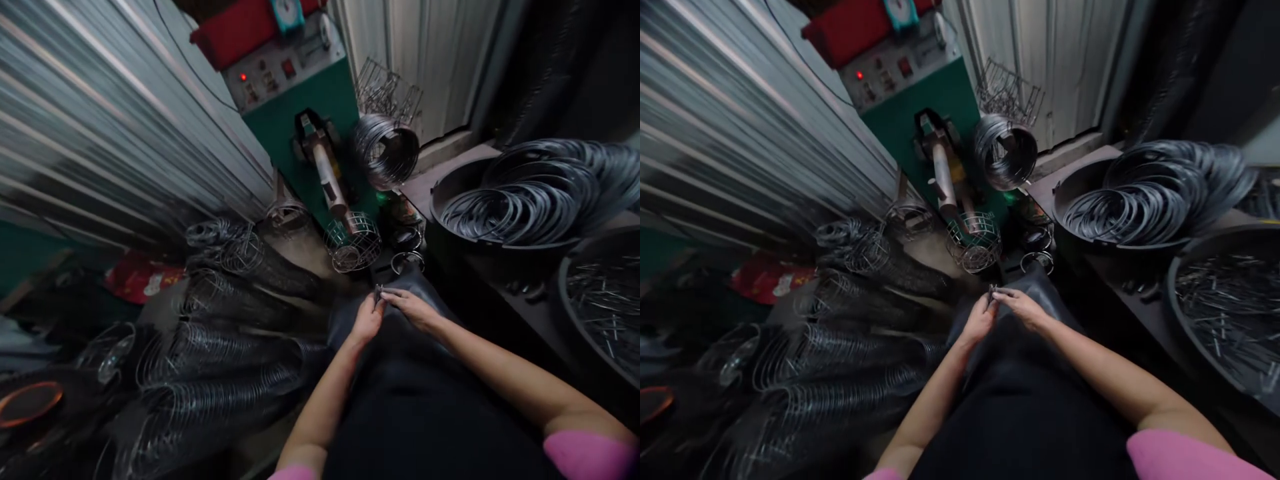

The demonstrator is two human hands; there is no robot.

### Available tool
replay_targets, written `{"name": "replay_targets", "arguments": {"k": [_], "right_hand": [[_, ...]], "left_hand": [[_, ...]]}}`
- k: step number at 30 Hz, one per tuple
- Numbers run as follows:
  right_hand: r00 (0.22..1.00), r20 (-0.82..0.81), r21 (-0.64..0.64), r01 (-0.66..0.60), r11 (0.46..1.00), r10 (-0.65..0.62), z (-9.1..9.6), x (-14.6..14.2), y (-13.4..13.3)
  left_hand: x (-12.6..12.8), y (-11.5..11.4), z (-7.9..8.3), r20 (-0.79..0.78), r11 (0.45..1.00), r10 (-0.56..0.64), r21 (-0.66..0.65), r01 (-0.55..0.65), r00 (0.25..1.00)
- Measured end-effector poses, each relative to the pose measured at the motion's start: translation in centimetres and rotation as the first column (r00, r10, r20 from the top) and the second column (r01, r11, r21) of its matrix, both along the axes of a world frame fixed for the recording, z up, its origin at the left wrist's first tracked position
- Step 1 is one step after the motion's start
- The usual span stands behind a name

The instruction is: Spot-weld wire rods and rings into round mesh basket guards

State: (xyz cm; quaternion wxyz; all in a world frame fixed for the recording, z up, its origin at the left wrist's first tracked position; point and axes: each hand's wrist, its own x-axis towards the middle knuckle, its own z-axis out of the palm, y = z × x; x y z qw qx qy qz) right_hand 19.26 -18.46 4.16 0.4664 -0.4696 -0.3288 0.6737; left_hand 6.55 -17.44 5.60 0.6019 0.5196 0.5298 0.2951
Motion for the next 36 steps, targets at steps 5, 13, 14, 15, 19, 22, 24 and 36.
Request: {"name": "replay_targets", "arguments": {"k": [5,13,14,15,19,22,24,36], "right_hand": [[0.995,-0.050,-0.096,0.084,0.992,-0.089,-1.2,-2.1,-0.1],[0.975,0.007,-0.118,0.223,0.968,-0.223,-2.3,-2.4,-0.2],[0.972,-0.022,-0.146,0.226,0.963,-0.232,-2.2,-2.0,-0.1],[0.967,-0.058,-0.177,0.233,0.956,-0.246,-2.1,-1.6,0.1],[0.928,-0.150,-0.237,0.300,0.924,-0.340,-2.2,0.3,1.1],[0.923,-0.165,-0.241,0.305,0.921,-0.348,-2.6,1.4,1.9],[0.922,-0.164,-0.224,0.312,0.923,-0.351,-2.8,2.1,2.4],[0.856,0.458,0.298,0.105,0.949,-0.239,-6.0,6.8,1.1]], "left_hand": [[-0.1,0.1,-1.6,-0.231,0.988,-0.061,0.128,0.092,0.971],[0.7,0.1,-2.1,-0.113,0.997,-0.081,-0.026,0.078,0.990],[0.8,0.2,-1.9,-0.038,0.990,-0.096,-0.102,0.092,0.995],[0.9,0.3,-1.7,0.043,0.978,-0.099,-0.183,0.105,0.994],[1.1,0.7,-0.6,0.275,0.920,-0.053,-0.360,0.154,0.960],[1.1,0.9,0.0,0.330,0.912,-0.088,-0.354,0.210,0.940],[0.9,1.0,0.1,0.300,0.922,-0.130,-0.313,0.227,0.945],[-5.1,4.2,-1.2,0.157,0.979,0.168,-0.142,-0.146,0.973]]}}
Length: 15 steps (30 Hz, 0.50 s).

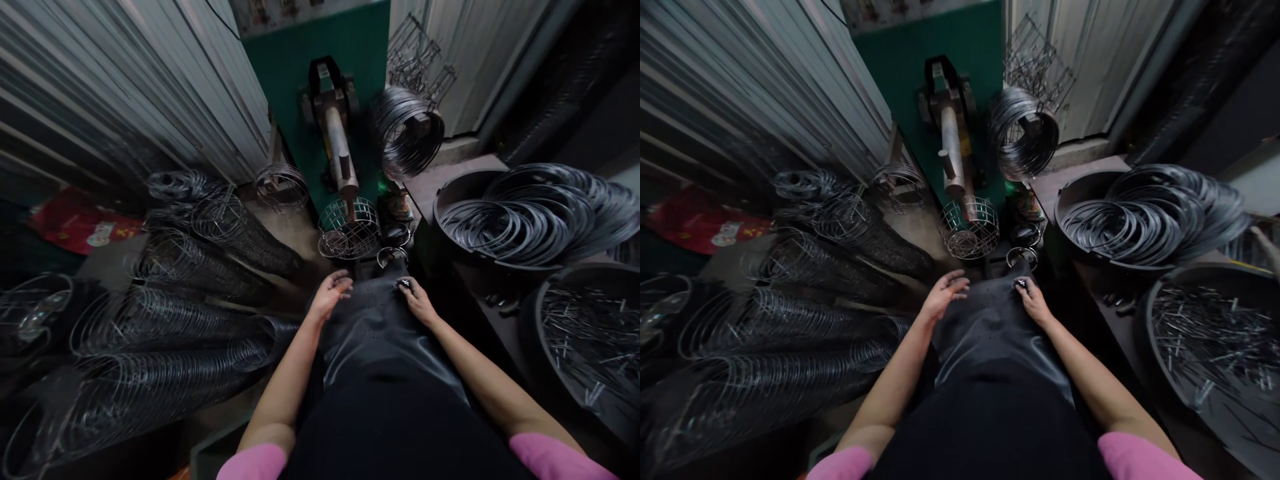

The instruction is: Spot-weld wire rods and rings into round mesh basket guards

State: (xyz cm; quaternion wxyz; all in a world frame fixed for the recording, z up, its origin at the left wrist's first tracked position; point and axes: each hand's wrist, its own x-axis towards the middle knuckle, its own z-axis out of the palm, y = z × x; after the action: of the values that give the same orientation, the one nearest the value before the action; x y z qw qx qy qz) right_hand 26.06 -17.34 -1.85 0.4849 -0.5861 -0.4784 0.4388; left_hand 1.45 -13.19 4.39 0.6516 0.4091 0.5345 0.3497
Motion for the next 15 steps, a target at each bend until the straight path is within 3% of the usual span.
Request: {"name": "replay_targets", "arguments": {"k": [3,6,9,12,15], "right_hand": [[0.975,-0.155,-0.013,0.160,0.987,-0.161,-0.2,-0.3,0.5],[0.796,-0.489,-0.186,0.305,0.934,-0.357,-0.1,0.0,1.3],[0.621,-0.636,-0.364,0.282,0.888,-0.458,0.0,1.6,2.4],[0.558,-0.628,-0.456,0.302,0.837,-0.543,0.4,5.2,4.2],[0.527,-0.615,-0.456,0.369,0.810,-0.586,1.1,9.5,6.2]], "left_hand": [[-1.3,3.3,-0.8,-0.045,0.965,0.207,0.173,-0.197,0.977],[-2.2,7.2,-1.4,-0.138,0.914,0.293,0.331,-0.235,0.946],[-2.5,10.2,-1.5,-0.206,0.916,0.250,0.368,-0.161,0.946],[-2.2,11.7,-1.3,-0.182,0.929,0.189,0.350,-0.116,0.965],[-1.8,12.1,-1.4,-0.070,0.928,0.134,0.358,-0.101,0.988]]}}
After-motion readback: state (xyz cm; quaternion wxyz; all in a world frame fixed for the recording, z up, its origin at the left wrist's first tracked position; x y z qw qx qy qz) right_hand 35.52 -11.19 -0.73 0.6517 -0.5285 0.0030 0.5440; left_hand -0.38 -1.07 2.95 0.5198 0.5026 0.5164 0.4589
